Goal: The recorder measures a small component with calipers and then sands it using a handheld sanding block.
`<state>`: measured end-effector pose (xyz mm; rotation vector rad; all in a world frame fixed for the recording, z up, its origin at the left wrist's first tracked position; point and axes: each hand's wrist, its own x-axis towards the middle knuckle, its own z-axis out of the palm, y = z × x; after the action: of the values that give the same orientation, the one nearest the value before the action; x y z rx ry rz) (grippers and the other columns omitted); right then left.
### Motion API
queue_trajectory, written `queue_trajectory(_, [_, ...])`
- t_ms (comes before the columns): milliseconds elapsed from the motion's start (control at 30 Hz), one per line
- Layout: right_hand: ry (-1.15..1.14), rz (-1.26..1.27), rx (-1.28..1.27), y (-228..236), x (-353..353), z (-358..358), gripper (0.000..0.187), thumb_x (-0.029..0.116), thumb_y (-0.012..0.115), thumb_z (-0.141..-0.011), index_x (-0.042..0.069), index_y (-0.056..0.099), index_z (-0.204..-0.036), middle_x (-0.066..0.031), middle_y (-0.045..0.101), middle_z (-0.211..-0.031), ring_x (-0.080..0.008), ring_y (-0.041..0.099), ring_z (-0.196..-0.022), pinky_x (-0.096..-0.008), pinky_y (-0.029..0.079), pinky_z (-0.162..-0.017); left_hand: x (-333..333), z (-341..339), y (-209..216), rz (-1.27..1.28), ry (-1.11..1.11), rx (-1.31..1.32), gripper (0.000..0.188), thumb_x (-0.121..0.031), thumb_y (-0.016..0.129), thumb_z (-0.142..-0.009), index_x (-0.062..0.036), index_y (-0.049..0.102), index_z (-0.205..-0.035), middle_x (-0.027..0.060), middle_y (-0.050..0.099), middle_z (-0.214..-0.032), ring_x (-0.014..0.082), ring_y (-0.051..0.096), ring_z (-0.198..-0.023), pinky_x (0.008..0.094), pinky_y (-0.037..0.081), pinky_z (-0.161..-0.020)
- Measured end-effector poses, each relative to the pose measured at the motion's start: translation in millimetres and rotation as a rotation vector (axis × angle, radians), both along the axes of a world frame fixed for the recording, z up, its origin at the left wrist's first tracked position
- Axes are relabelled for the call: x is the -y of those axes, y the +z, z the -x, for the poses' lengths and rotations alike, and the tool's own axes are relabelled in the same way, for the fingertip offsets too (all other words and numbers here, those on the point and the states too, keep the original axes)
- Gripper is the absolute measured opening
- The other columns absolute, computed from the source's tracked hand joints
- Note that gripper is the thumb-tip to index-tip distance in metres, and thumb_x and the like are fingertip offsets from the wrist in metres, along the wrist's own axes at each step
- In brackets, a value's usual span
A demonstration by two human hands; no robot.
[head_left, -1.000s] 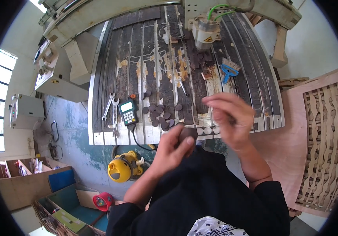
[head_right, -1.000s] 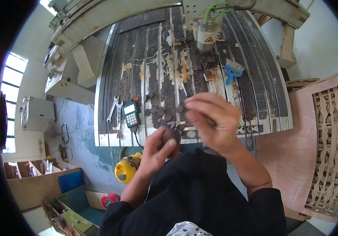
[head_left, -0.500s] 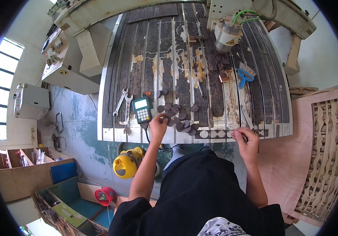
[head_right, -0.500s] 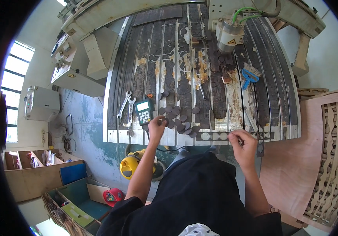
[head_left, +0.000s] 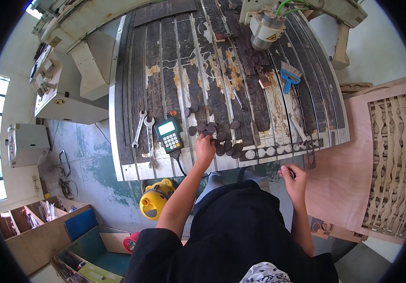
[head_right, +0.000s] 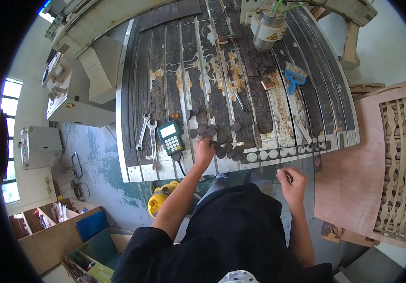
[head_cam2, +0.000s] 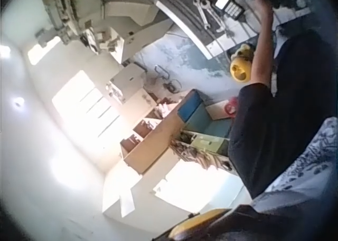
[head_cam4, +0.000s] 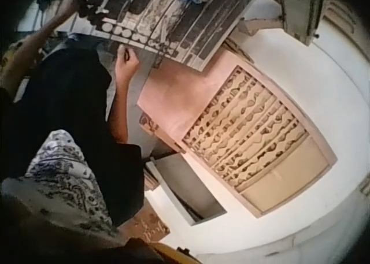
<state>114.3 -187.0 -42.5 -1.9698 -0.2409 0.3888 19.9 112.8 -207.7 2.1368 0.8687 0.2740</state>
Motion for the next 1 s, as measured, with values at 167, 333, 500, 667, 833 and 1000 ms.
queue_trajectory(167, [-0.024, 0.105, 0.065, -6.8, 6.4, 16.9, 0.017, 0.010, 0.071, -0.086, -0.007, 0.067, -0.083, -0.0102, 0.066, -0.075, -0.0123, 0.059, -0.064, -0.0264, 0.044, -0.058, 1.9, -30.9, -2.7, -0.228, -0.113, 0.117, 0.017, -0.005, 0.066, -0.078, 0.0007, 0.064, -0.094, 0.0189, 0.057, -0.099, 0.0381, 0.054, -0.100, 0.0456, 0.048, -0.086])
queue_trajectory(333, [-0.066, 0.140, 0.090, 9.9, 2.6, 34.5, 0.018, 0.010, 0.072, -0.085, -0.007, 0.067, -0.083, -0.0109, 0.066, -0.076, -0.0124, 0.057, -0.063, -0.0269, 0.043, -0.057, 13.2, -90.9, -12.9, -0.227, -0.275, 0.051, 0.025, -0.008, 0.069, -0.078, 0.0011, 0.064, -0.100, 0.0196, 0.056, -0.101, 0.0376, 0.053, -0.102, 0.0447, 0.048, -0.087])
queue_trajectory(500, [-0.154, 0.120, 0.050, 14.3, 10.6, 50.6, 0.016, 0.008, 0.072, -0.085, -0.007, 0.067, -0.085, -0.0107, 0.067, -0.082, -0.0127, 0.061, -0.070, -0.0254, 0.048, -0.063, 20.8, -100.6, -27.3, -0.307, -0.382, -0.063, 0.024, -0.006, 0.067, -0.079, -0.0003, 0.061, -0.101, 0.0182, 0.055, -0.103, 0.0357, 0.054, -0.101, 0.0453, 0.049, -0.084])
queue_trajectory(667, [-0.161, 0.072, 0.003, 27.6, 6.2, 48.3, 0.013, 0.005, 0.069, -0.088, -0.008, 0.067, -0.087, -0.0100, 0.067, -0.085, -0.0135, 0.065, -0.075, -0.0245, 0.051, -0.067, 28.2, -90.7, 28.7, 0.024, -0.386, 0.383, 0.020, 0.007, 0.065, -0.075, -0.0001, 0.058, -0.093, 0.0155, 0.060, -0.095, 0.0389, 0.058, -0.096, 0.0493, 0.048, -0.085])
queue_trajectory(833, [-0.112, -0.188, -0.094, 44.1, -20.2, 31.7, 0.013, 0.005, 0.066, -0.091, -0.008, 0.065, -0.092, -0.0095, 0.067, -0.088, -0.0147, 0.068, -0.079, -0.0250, 0.054, -0.069, 37.4, -53.6, 147.0, -0.257, -0.435, 1.021, 0.029, 0.012, 0.071, -0.066, -0.0006, 0.056, -0.088, 0.0195, 0.062, -0.108, 0.0389, 0.062, -0.100, 0.0442, 0.054, -0.081])
queue_trajectory(1000, [0.097, -0.394, -0.161, 84.7, -61.1, 12.4, 0.033, 0.025, 0.071, -0.092, -0.007, 0.065, -0.099, -0.0099, 0.065, -0.087, -0.0166, 0.066, -0.079, -0.0298, 0.056, -0.070, 43.9, -32.5, 192.3, -0.401, -0.418, 1.132, 0.025, 0.011, 0.073, -0.065, -0.0014, 0.060, -0.082, 0.0195, 0.061, -0.107, 0.0372, 0.063, -0.095, 0.0435, 0.055, -0.077])
